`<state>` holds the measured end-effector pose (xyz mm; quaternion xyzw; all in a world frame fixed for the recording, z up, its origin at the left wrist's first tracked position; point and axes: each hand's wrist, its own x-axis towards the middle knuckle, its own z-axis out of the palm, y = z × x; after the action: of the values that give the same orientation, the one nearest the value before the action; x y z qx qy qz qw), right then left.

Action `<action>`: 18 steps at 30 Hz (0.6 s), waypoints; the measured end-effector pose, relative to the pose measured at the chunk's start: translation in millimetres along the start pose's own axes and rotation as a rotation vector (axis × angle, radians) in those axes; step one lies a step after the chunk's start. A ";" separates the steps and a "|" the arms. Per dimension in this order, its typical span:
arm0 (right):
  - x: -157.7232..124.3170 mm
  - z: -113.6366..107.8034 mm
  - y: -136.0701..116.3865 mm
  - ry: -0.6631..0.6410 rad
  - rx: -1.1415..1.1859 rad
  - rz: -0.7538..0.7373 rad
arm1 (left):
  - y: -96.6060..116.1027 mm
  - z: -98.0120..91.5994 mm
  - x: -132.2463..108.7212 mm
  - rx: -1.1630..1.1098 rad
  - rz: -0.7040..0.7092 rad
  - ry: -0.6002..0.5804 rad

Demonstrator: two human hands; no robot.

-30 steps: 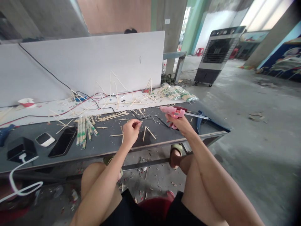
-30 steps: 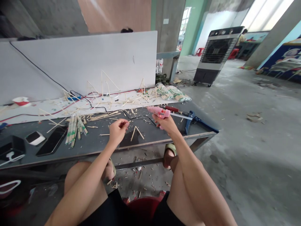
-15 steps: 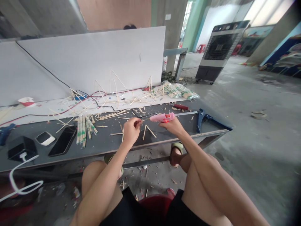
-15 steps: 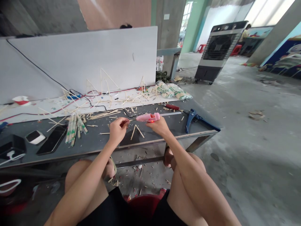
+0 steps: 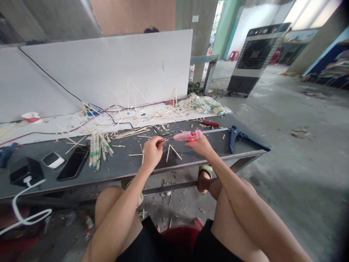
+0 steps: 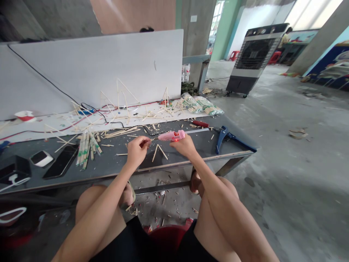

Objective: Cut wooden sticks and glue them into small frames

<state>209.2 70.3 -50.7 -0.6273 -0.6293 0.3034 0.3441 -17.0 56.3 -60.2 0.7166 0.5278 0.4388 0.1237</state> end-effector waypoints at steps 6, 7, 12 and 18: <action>0.8 -0.1 0.2 -0.008 -0.068 -0.010 | -0.9 0.3 -0.6 0.004 -0.006 -0.007; 0.9 -0.3 0.3 -0.008 -0.071 -0.009 | -1.1 0.3 -0.7 0.005 -0.001 -0.006; 0.7 -1.1 0.1 -0.012 -0.072 0.001 | -2.7 1.1 -1.0 -0.008 0.041 0.011; 0.5 -0.4 1.4 0.003 -0.057 0.003 | -4.4 2.4 -0.6 -0.024 0.047 0.005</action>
<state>210.4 70.8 -51.5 -0.6383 -0.6361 0.2849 0.3267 -18.0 58.3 -64.7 0.7261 0.5058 0.4499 0.1207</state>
